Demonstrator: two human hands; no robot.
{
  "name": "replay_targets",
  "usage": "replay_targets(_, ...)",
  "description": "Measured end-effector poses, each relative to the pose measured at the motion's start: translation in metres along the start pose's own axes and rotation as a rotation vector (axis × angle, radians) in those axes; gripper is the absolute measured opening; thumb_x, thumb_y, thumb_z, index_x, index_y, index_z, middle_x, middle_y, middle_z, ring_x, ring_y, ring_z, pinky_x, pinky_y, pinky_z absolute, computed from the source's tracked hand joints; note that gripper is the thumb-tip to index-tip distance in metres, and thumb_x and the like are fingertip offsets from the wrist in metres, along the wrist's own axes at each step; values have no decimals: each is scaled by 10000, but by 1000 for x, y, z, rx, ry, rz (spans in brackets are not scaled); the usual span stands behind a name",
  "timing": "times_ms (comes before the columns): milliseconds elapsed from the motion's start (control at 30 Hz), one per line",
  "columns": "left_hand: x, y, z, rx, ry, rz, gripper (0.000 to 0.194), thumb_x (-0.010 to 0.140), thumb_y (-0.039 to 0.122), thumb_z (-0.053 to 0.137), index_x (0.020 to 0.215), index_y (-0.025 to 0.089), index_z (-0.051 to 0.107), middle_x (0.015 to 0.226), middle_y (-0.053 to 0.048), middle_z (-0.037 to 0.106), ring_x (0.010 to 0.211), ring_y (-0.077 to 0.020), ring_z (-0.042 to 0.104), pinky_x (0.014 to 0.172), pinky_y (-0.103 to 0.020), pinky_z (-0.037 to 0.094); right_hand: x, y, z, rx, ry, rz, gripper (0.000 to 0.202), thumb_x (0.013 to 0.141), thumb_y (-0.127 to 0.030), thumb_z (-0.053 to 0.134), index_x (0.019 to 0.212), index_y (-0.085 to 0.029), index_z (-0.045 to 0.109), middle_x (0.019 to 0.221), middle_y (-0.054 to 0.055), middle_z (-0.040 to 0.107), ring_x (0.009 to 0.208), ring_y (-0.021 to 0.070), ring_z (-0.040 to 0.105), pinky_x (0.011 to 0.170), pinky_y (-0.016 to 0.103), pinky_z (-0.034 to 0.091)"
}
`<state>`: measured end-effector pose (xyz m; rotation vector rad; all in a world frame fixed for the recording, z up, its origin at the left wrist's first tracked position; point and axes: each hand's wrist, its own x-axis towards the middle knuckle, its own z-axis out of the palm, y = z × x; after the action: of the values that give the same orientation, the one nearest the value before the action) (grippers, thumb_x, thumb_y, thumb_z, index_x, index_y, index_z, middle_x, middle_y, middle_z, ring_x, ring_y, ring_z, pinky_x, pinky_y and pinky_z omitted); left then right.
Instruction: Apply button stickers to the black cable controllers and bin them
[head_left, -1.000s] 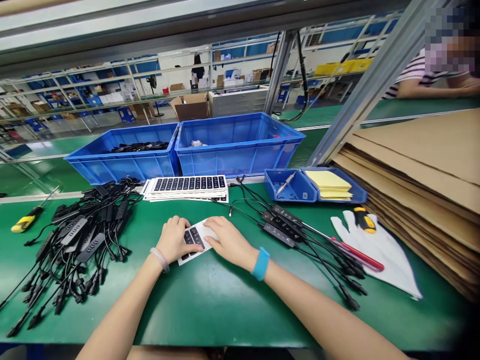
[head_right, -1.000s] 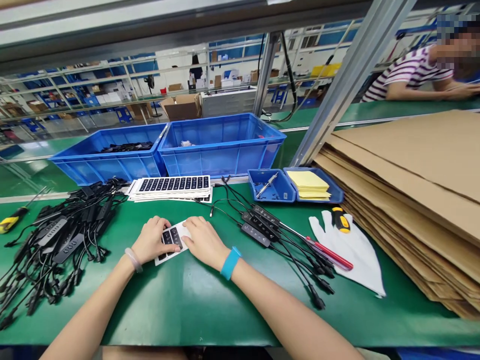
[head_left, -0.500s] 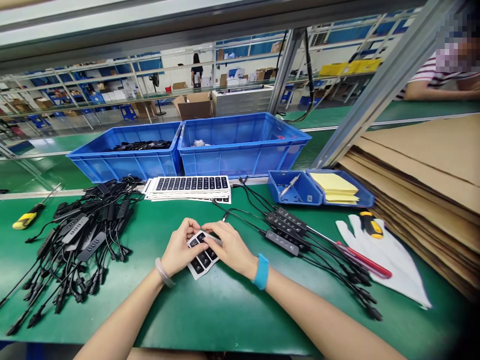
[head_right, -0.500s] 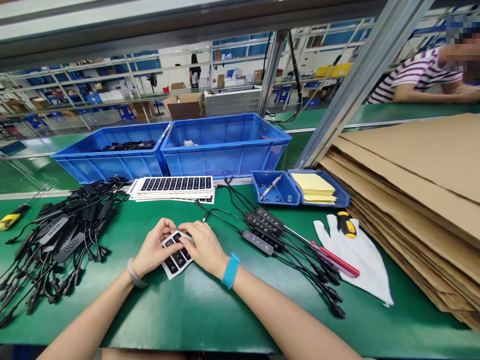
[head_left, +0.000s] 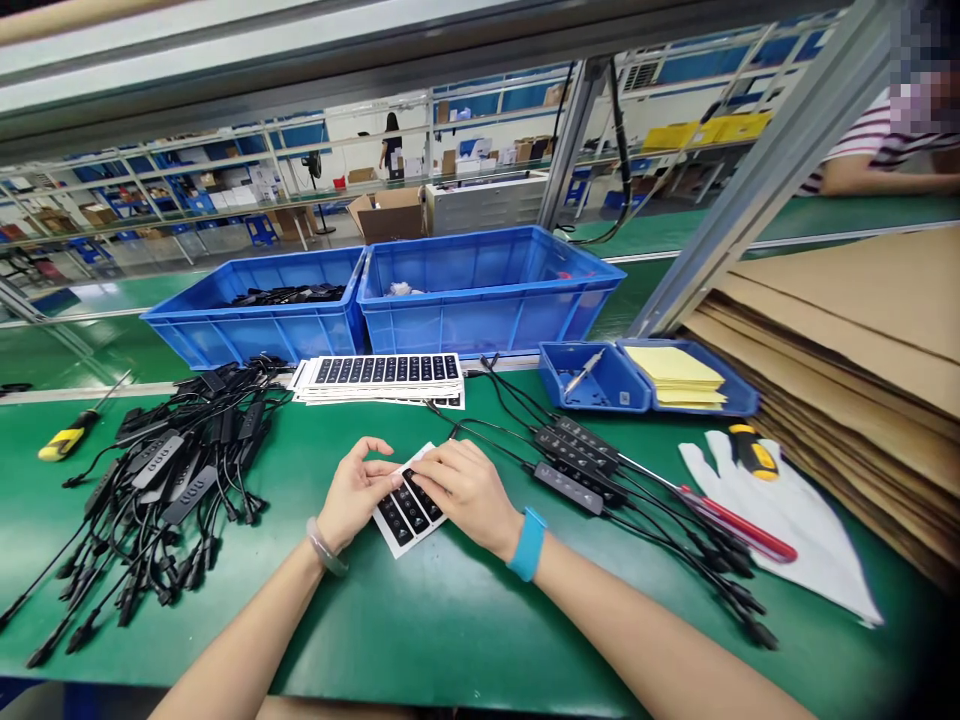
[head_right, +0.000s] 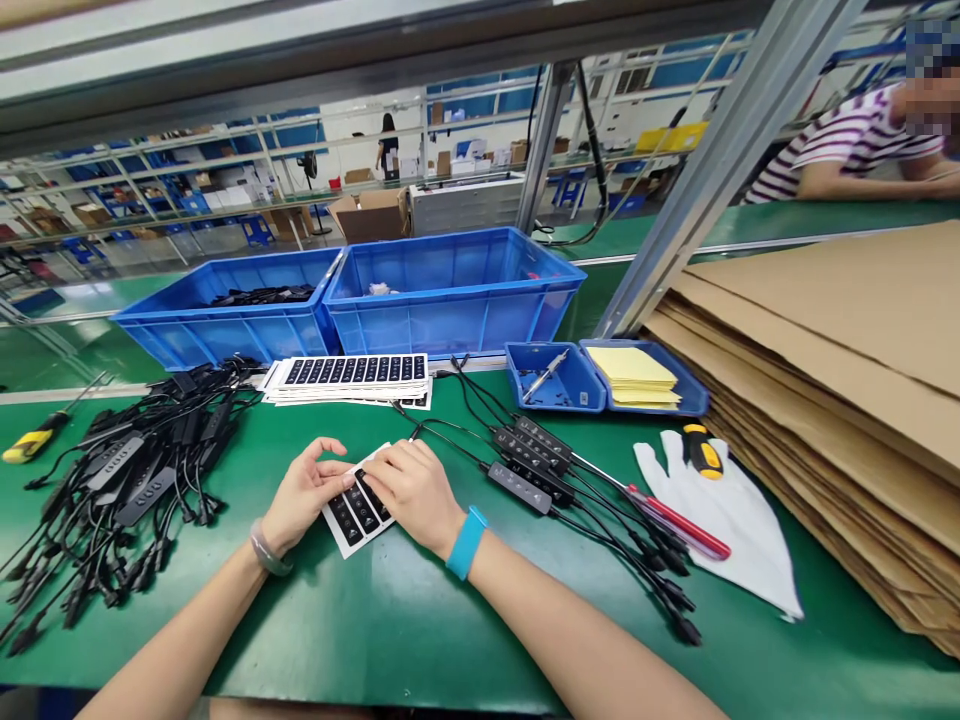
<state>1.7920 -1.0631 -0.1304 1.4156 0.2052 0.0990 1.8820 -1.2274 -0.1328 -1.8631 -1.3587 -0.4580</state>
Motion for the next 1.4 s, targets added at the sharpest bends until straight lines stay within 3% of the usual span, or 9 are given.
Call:
replay_targets(133,8,-2,-14,559,140,159,261,839,226,576,1046,219,418,903,-44,715,798,-184,688,711,-293,540,3,-6,-8,262,143,54,105,878,-174,581,812,-209,654,789,24,659,737,160,582,686,319,424)
replay_targets(267,12,7,-38,1021,308,240,397,829,180,560,1207,223,447,1140,-79,636,1030,-205,619,893,-338,496,4,-7,-16,463,272,269,65,873,-191,584,819,-210,614,788,17,614,748,159,574,681,293,450)
replay_targets(500,-24,56,-130,1287,800,78,400,779,165,512,1157,35,531,1104,-256,529,1133,-420,466,976,-629,307,6,-2,-16,542,264,434,106,882,-287,577,823,-205,607,791,16,603,740,164,565,676,285,444)
replay_targets(600,-27,66,-161,1285,863,38,319,766,295,576,996,77,614,938,-195,578,1024,-391,525,950,-571,363,6,-5,-15,561,240,441,128,883,-304,571,811,-202,602,777,15,600,720,161,558,663,283,441)
replay_targets(700,-15,63,-169,1220,886,50,270,679,376,685,821,152,637,882,-143,590,1008,-372,537,951,-504,385,5,-7,-13,573,209,439,139,883,-308,565,806,-198,600,774,17,599,704,159,552,651,282,438)
replay_targets(833,-1,59,-155,1004,979,86,130,705,282,645,712,172,576,890,-143,590,1054,-379,515,933,-500,381,5,-6,-13,580,193,455,149,882,-319,563,807,-196,600,782,22,602,717,165,554,661,288,435)
replay_targets(967,1,71,-130,621,982,136,116,848,273,519,909,175,511,844,-81,597,793,-229,587,702,-344,465,7,-4,-15,655,202,508,159,879,-342,567,813,-199,588,778,15,587,721,160,545,665,284,430)
replay_targets(1167,8,83,-56,-51,578,32,137,934,170,406,953,124,534,790,-14,521,527,-23,419,442,-95,327,7,1,-12,908,250,647,184,859,-388,590,863,-209,551,728,-20,516,637,121,490,611,258,426)
replay_targets(1400,3,26,26,-483,238,-263,226,948,273,436,989,84,550,780,-52,531,495,-36,393,366,-115,285,5,6,-9,1016,264,770,221,855,-419,592,864,-208,527,656,-46,473,547,96,457,518,231,408)
